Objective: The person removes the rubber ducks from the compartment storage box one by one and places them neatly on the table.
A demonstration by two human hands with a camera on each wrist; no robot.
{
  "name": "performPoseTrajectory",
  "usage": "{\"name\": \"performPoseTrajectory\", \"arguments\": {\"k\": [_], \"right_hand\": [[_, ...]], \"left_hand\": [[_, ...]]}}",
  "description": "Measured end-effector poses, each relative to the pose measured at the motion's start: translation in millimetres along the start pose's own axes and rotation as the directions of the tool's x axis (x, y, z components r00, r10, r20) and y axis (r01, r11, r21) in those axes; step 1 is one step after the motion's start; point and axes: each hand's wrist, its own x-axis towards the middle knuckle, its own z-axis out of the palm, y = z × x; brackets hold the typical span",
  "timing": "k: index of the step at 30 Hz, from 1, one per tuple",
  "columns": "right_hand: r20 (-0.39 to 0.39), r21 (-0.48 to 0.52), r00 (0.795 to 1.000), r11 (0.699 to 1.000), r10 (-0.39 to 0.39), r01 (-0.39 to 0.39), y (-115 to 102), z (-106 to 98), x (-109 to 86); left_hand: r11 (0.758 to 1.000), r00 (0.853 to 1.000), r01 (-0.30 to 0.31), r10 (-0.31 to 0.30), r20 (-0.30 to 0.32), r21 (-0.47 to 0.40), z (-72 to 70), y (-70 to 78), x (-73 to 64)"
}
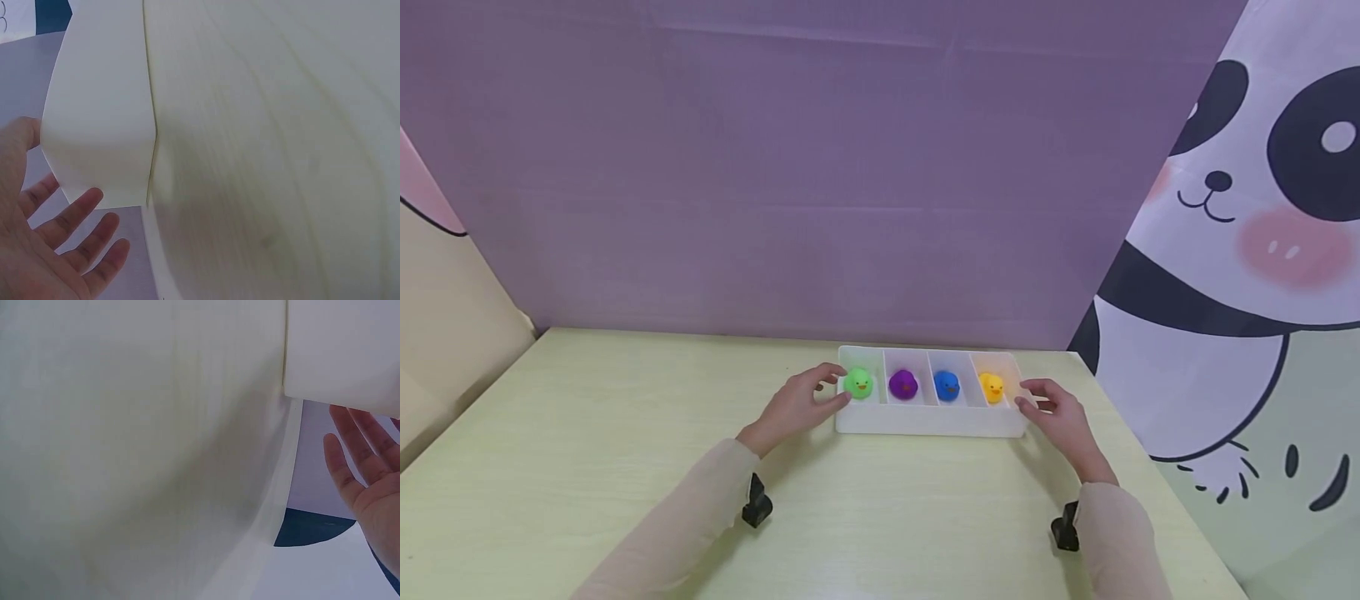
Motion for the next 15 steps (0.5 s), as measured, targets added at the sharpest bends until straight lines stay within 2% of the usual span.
{"name": "performPoseTrajectory", "arguments": {"k": [8, 15], "right_hand": [[0.017, 0.001, 1.000, 1.000, -0.007, 0.007, -4.4, 2.4, -1.0], [0.006, 0.008, 0.999, 0.999, -0.047, 0.047, -7.0, 7.4, -1.2]], "left_hand": [[1.000, 1.000, 0.024, -0.024, 0.002, 0.017, -4.5, -2.8, -2.5], [0.999, 1.000, 0.029, -0.029, 0.000, 0.028, -10.0, -7.5, -5.8]]}}
